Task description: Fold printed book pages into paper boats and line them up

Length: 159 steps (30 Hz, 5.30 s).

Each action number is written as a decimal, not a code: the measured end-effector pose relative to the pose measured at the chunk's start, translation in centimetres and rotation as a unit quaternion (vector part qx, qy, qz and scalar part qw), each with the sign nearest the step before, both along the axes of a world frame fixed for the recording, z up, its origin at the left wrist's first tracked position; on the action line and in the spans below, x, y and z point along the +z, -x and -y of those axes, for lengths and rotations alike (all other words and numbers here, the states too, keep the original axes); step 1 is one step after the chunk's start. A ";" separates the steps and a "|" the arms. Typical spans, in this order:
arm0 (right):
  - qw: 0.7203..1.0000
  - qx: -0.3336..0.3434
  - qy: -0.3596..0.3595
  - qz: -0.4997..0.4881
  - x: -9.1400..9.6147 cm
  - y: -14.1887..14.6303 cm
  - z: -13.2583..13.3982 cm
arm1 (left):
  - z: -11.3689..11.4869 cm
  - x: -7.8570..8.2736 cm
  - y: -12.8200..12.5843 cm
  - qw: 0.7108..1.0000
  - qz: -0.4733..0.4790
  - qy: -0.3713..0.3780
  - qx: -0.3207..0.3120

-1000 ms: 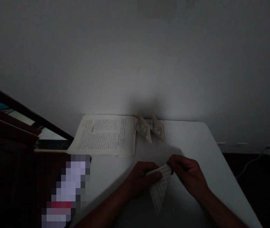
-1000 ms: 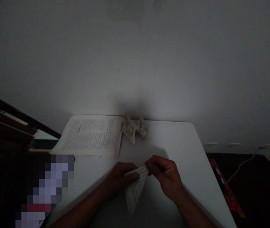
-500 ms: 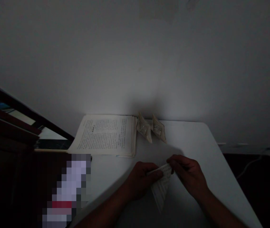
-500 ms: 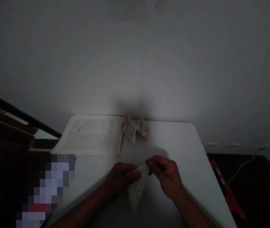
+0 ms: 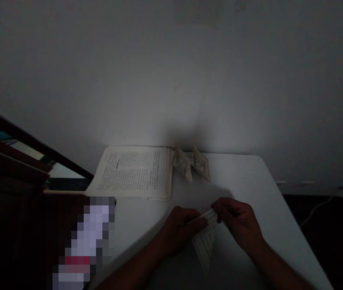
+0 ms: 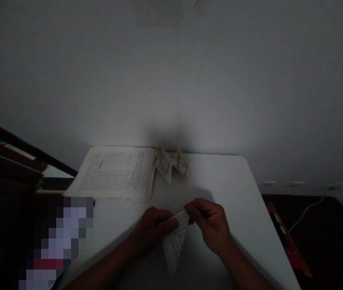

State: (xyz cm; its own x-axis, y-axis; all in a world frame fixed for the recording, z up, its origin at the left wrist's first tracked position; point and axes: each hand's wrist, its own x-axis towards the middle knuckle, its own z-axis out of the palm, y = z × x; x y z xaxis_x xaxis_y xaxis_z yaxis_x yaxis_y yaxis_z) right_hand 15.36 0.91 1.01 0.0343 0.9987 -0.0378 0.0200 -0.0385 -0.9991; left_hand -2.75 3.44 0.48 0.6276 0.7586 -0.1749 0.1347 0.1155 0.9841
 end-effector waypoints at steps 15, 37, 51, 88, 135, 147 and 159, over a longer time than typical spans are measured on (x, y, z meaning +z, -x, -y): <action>0.999 0.049 0.017 0.002 -0.4 0.1 -0.1 | -0.5 0.1 -0.3 0.998 -0.027 -0.049 -0.015; 0.983 0.119 0.086 -0.107 -1.7 0.3 0.6 | -0.2 0.5 -0.4 0.997 0.053 -0.036 -0.042; 0.936 0.162 0.193 -0.244 -1.1 0.7 0.7 | -0.1 0.9 -0.3 0.997 0.047 -0.025 -0.055; 0.975 0.154 -0.040 0.152 -0.5 0.4 0.9 | -0.7 0.8 0.3 0.998 0.032 0.010 -0.051; 0.979 0.200 0.004 0.029 -0.8 0.5 0.8 | -0.3 0.7 0.0 0.993 -0.032 -0.113 -0.005; 0.978 0.206 0.017 0.009 -1.1 0.5 0.9 | -0.3 0.5 -0.1 0.995 0.006 -0.099 0.012; 0.970 0.219 0.062 -0.081 -0.8 1.0 1.0 | -0.2 0.2 -0.3 0.997 0.048 -0.039 0.043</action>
